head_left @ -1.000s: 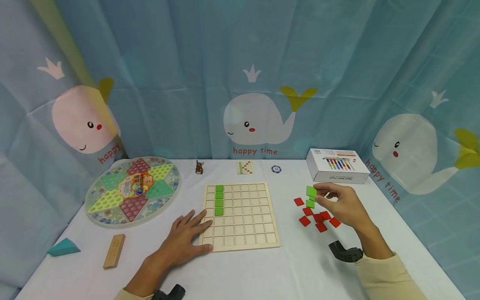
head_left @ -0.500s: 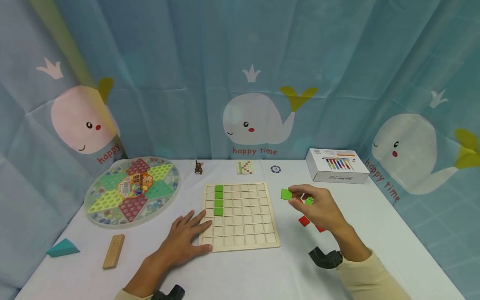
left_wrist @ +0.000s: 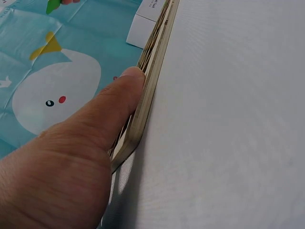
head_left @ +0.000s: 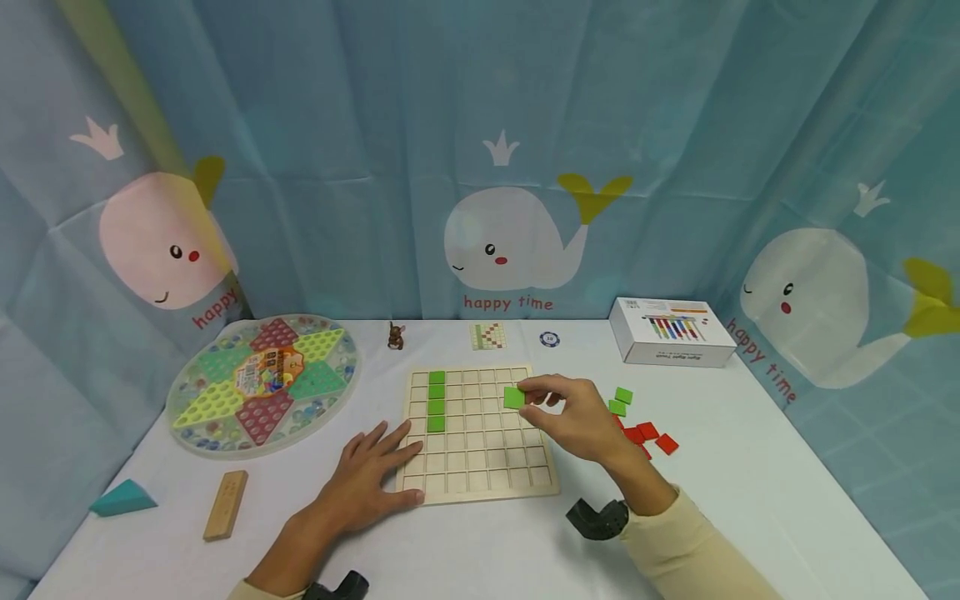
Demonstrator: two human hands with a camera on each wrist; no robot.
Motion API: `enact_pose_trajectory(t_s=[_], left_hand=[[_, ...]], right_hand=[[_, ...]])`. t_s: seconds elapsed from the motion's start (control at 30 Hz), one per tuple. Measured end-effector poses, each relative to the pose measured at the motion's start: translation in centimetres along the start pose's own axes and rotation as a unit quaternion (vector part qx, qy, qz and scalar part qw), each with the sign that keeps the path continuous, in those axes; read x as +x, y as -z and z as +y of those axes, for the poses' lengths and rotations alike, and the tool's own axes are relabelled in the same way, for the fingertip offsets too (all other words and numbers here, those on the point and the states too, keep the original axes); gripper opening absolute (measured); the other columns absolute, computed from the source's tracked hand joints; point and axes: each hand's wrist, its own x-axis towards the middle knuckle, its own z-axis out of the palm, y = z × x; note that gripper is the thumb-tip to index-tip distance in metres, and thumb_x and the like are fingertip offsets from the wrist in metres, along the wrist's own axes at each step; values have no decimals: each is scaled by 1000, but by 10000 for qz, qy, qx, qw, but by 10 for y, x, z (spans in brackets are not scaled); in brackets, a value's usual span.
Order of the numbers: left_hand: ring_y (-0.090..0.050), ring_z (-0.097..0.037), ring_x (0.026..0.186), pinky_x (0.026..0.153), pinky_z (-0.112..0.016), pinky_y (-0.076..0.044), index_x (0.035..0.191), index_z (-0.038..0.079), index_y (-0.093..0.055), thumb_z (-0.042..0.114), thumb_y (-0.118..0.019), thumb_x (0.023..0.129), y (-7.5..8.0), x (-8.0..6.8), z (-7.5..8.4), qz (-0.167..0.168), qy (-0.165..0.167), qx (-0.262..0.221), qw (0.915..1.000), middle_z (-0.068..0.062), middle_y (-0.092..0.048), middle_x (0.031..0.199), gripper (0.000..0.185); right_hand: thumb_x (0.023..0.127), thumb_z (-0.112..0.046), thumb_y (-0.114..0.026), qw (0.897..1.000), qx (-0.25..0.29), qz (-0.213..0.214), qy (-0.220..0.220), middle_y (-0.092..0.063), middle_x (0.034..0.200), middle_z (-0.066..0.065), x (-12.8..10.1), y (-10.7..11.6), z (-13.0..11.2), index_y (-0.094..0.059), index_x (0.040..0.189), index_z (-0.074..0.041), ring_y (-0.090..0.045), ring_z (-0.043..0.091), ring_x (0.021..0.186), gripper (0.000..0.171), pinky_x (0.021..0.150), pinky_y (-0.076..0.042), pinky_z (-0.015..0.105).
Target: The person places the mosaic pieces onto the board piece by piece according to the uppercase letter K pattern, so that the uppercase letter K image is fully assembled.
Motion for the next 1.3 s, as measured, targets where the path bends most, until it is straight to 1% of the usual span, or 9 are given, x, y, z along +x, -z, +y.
enact_pose_trajectory(t_s=[0.1, 0.33, 0.43, 0.57, 0.73, 0.8, 0.97, 1.07, 1.3], left_hand=[[-21, -40, 140, 107, -59, -11, 136, 18, -59, 61, -70, 77, 1, -1, 0, 14, 11, -16, 10000, -5, -35, 152, 74], [-22, -40, 140, 107, -59, -11, 136, 18, -59, 62, -68, 78, 1, -2, -2, 23, 13, 21, 10000, -5, -35, 152, 74], [-22, -40, 140, 106, -59, -12, 136, 18, -59, 62, -68, 78, 1, -2, -2, 39, -20, 18, 10000, -5, -35, 152, 73], [-21, -40, 140, 106, -59, -11, 136, 18, -59, 62, -68, 78, 1, -2, -2, 50, -40, 0, 10000, -5, -35, 153, 73], [-21, -40, 140, 106, -60, -11, 136, 19, -59, 63, -67, 78, 0, -1, -3, 3, -36, 1, 10000, -4, -34, 153, 73], [-21, -40, 140, 106, -60, -11, 136, 19, -58, 63, -67, 78, -1, -1, -3, -24, -22, -10, 10000, -4, -34, 153, 73], [-21, -40, 140, 107, -60, -11, 137, 19, -58, 63, -67, 79, -1, -1, -3, -19, -29, -26, 10000, -4, -34, 153, 73], [-21, -40, 140, 106, -60, -11, 136, 19, -58, 63, -67, 79, -1, -1, -3, 22, -77, -20, 10000, -4, -35, 153, 73], [-22, -40, 140, 106, -61, -12, 136, 18, -59, 64, -66, 79, -2, -1, -4, 77, -142, 2, 9999, -4, -35, 152, 74]], right_hand=[[84, -5, -74, 9999, 1, -153, -51, -69, 95, -5, 6, -15, -2, -71, 108, -4, -61, 12, 85, 25, 74, -50, 35], [85, -9, -73, 9982, 138, -526, -268, -64, 82, -13, 16, -56, 3, -72, 106, -7, -59, 7, 82, 21, 72, -49, 32], [85, -9, -73, 9976, 98, -645, -241, -64, 83, -12, 19, -71, 6, -72, 106, -6, -59, 8, 81, 21, 71, -49, 30], [85, -10, -73, 9964, 110, -801, -256, -66, 86, -8, 25, -87, 10, -72, 107, -4, -59, 8, 80, 22, 68, -49, 28], [84, -7, -71, 9932, 132, -1047, -495, -64, 81, -8, 30, -102, 16, -72, 105, 0, -57, 8, 74, 22, 65, -49, 24], [83, -6, -71, 9916, 111, -1146, -597, -63, 79, -8, 30, -107, 19, -72, 103, 0, -57, 7, 72, 21, 65, -49, 23], [83, -6, -71, 9867, 43, -1336, -928, -62, 79, -10, 30, -118, 23, -72, 103, -1, -57, 5, 72, 21, 67, -50, 22], [84, -8, -73, 9841, -120, -1414, -1068, -60, 78, -11, 30, -123, 23, -72, 104, -3, -56, 5, 71, 21, 65, -49, 22], [83, -8, -74, 9822, -428, -1517, -1024, -58, 74, -11, 32, -128, 21, -72, 103, -4, -54, 5, 67, 20, 59, -47, 21]])
